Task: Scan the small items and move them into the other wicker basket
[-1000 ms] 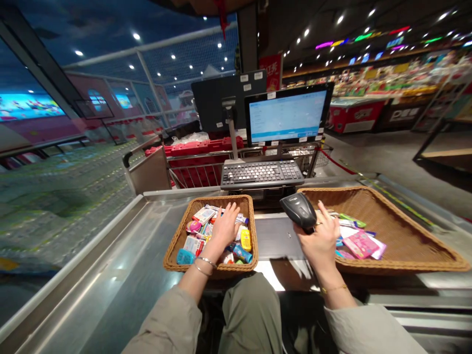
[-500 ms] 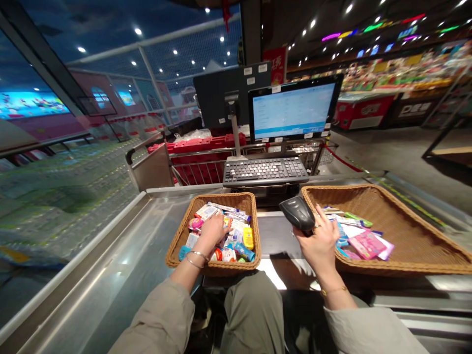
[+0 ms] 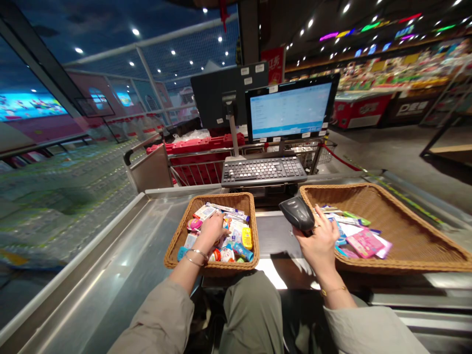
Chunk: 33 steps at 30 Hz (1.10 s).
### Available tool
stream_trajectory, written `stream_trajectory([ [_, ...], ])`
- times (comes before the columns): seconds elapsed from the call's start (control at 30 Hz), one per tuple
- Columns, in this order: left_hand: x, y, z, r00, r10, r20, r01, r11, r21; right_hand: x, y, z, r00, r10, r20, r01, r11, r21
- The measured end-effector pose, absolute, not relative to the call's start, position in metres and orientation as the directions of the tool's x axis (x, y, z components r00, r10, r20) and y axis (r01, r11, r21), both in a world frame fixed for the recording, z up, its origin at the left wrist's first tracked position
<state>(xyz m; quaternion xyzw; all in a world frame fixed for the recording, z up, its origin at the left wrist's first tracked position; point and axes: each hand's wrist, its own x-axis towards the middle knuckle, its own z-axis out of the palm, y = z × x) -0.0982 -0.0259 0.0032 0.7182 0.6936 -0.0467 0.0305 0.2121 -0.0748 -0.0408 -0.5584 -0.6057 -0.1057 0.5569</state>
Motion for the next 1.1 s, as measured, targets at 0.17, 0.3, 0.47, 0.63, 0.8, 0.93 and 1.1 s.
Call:
stream_trajectory([
  [0.17, -0.097, -0.026, 0.001, 0.11, 0.993, -0.041, 0.993, -0.107, 0.058, 0.212, -0.075, -0.04, 0.253, 0.582, 0.773, 0.794, 0.331, -0.51],
  [0.3, -0.101, -0.023, -0.003, 0.182, 0.983, 0.014, 0.976, -0.182, 0.12, 0.211, -0.076, -0.039, 0.253, 0.577, 0.777, 0.798, 0.33, -0.505],
  [0.47, -0.114, -0.021, -0.005, 0.241, 0.971, -0.004, 0.961, -0.238, 0.141, 0.211, -0.076, -0.04, 0.25, 0.567, 0.785, 0.804, 0.33, -0.495],
  [0.63, -0.117, -0.024, -0.005, 0.246, 0.969, -0.029, 0.951, -0.236, 0.201, 0.211, -0.077, -0.04, 0.23, 0.543, 0.808, 0.814, 0.348, -0.465],
  [0.8, -0.109, -0.028, -0.001, 0.153, 0.987, -0.052, 0.972, -0.141, 0.186, 0.212, -0.078, -0.039, 0.217, 0.54, 0.813, 0.82, 0.35, -0.452],
  [0.93, -0.107, -0.029, 0.003, 0.044, 0.994, -0.099, 0.992, -0.032, 0.121, 0.212, -0.078, -0.039, 0.219, 0.544, 0.81, 0.815, 0.354, -0.458],
  [1.1, -0.11, -0.031, 0.004, -0.019, 0.988, -0.15, 0.999, 0.024, 0.035, 0.212, -0.079, -0.039, 0.226, 0.545, 0.807, 0.812, 0.352, -0.466],
])
